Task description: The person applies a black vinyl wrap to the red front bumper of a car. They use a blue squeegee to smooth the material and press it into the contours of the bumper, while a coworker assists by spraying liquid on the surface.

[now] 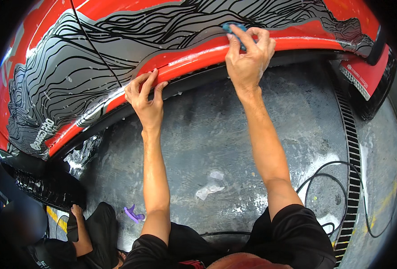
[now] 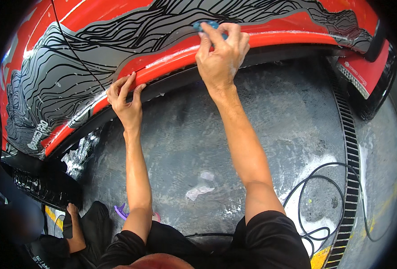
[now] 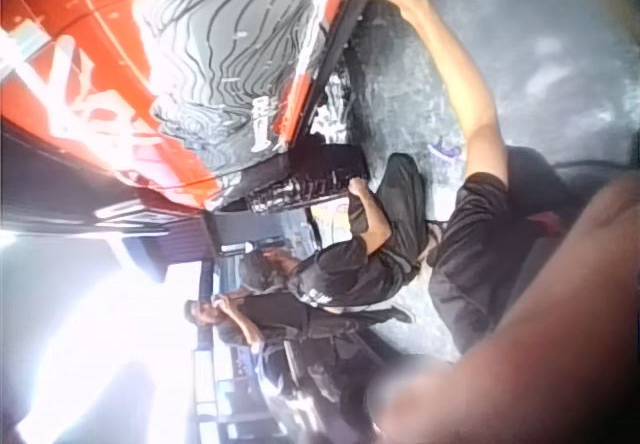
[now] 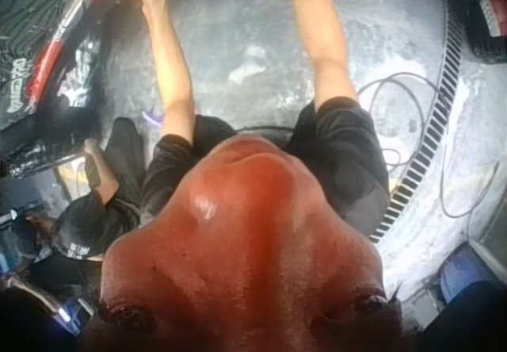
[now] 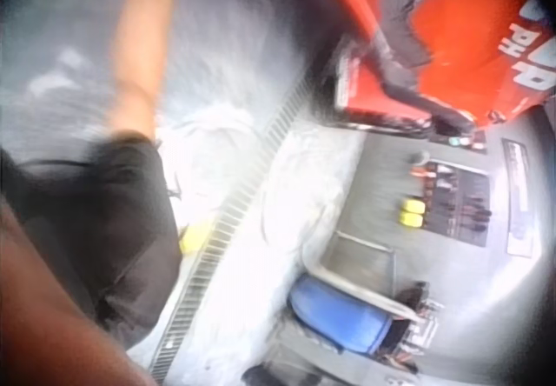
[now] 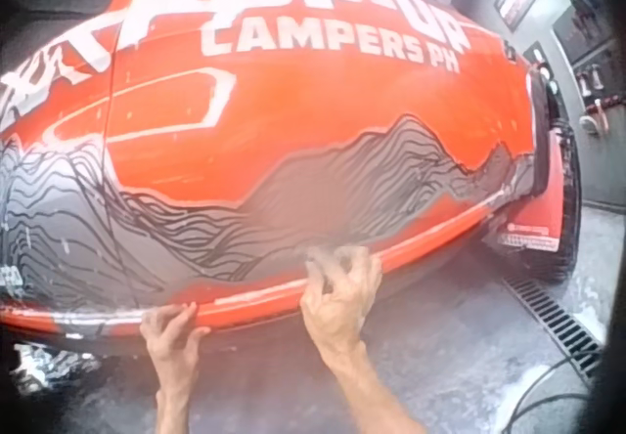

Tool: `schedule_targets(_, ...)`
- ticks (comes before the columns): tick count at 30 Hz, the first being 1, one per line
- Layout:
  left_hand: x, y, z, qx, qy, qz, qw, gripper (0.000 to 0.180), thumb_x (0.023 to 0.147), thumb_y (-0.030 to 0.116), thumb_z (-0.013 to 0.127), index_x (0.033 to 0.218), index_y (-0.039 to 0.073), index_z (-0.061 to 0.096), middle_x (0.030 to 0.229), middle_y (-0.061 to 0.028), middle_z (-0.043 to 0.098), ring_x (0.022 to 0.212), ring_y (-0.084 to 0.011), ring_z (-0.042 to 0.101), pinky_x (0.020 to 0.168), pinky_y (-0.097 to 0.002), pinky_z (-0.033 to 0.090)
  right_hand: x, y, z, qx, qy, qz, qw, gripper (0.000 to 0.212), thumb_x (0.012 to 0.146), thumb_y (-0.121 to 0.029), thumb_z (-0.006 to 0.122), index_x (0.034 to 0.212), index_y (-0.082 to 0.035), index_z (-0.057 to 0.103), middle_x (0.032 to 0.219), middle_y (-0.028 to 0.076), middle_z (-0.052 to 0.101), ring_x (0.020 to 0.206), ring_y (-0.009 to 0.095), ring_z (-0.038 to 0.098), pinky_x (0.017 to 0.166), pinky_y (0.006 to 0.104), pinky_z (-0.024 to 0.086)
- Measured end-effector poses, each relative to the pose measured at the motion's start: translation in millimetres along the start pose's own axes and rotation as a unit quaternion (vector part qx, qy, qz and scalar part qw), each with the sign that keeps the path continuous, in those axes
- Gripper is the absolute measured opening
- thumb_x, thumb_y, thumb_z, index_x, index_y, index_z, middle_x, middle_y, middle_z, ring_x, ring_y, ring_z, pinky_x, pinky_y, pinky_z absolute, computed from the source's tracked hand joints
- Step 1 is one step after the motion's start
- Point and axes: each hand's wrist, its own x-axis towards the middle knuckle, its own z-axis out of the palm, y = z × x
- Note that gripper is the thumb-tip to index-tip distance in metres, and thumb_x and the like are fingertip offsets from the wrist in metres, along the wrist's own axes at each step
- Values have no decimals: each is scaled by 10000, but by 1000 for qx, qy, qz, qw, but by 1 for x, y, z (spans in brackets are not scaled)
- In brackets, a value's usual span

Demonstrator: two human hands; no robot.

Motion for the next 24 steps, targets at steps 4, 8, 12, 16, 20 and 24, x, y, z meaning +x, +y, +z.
schedule_targets(4,2,1,4,5,2,-1,1000,482,807,185,937,1276,198,826,1192,-19,719,1138,-235,603,1046,-396,434,-2,-5,2,5,-9,10,1000,204,898,-173,855,1101,-186,869,1047,34,608,972,259,518,891,399,450)
schedule_targets(8,0,0,1,3,-4,-2,1000,485,805,180,936,1277,193,824,1191,-22,718,1141,-235,604,1047,-397,434,16,8,3,4,57,53,997,193,909,-164,847,1100,-155,867,1050,52,607,974,264,532,863,403,462)
schedule_targets(12,0,0,0,5,-4,-2,1000,491,806,180,936,1284,191,823,1192,-23,717,1146,-234,605,1052,-399,437,12,-17,9,61,21,53,996,205,926,-208,856,1109,-116,862,1041,57,599,1001,263,541,871,414,482)
schedule_targets(16,1,4,-1,1,-10,-6,1000,496,807,174,935,1290,191,821,1194,-24,718,1148,-235,604,1055,-405,440,18,-7,8,58,60,107,991,190,915,-151,826,1096,-94,850,1062,76,593,1020,286,528,879,424,467)
schedule_targets(20,0,4,1,1,-7,-6,1000,485,810,168,935,1282,192,825,1191,-26,718,1140,-238,604,1049,-403,445,12,-25,16,77,40,49,995,185,917,-145,823,1094,-99,851,1061,82,593,1014,296,528,881,434,465)
schedule_targets(24,1,1,2,-2,-5,1,1000,477,806,166,938,1270,187,829,1184,-26,719,1132,-240,608,1046,-400,447,20,-8,9,63,72,100,990,201,918,-143,824,1111,-99,853,1061,83,589,1014,293,526,881,437,463)
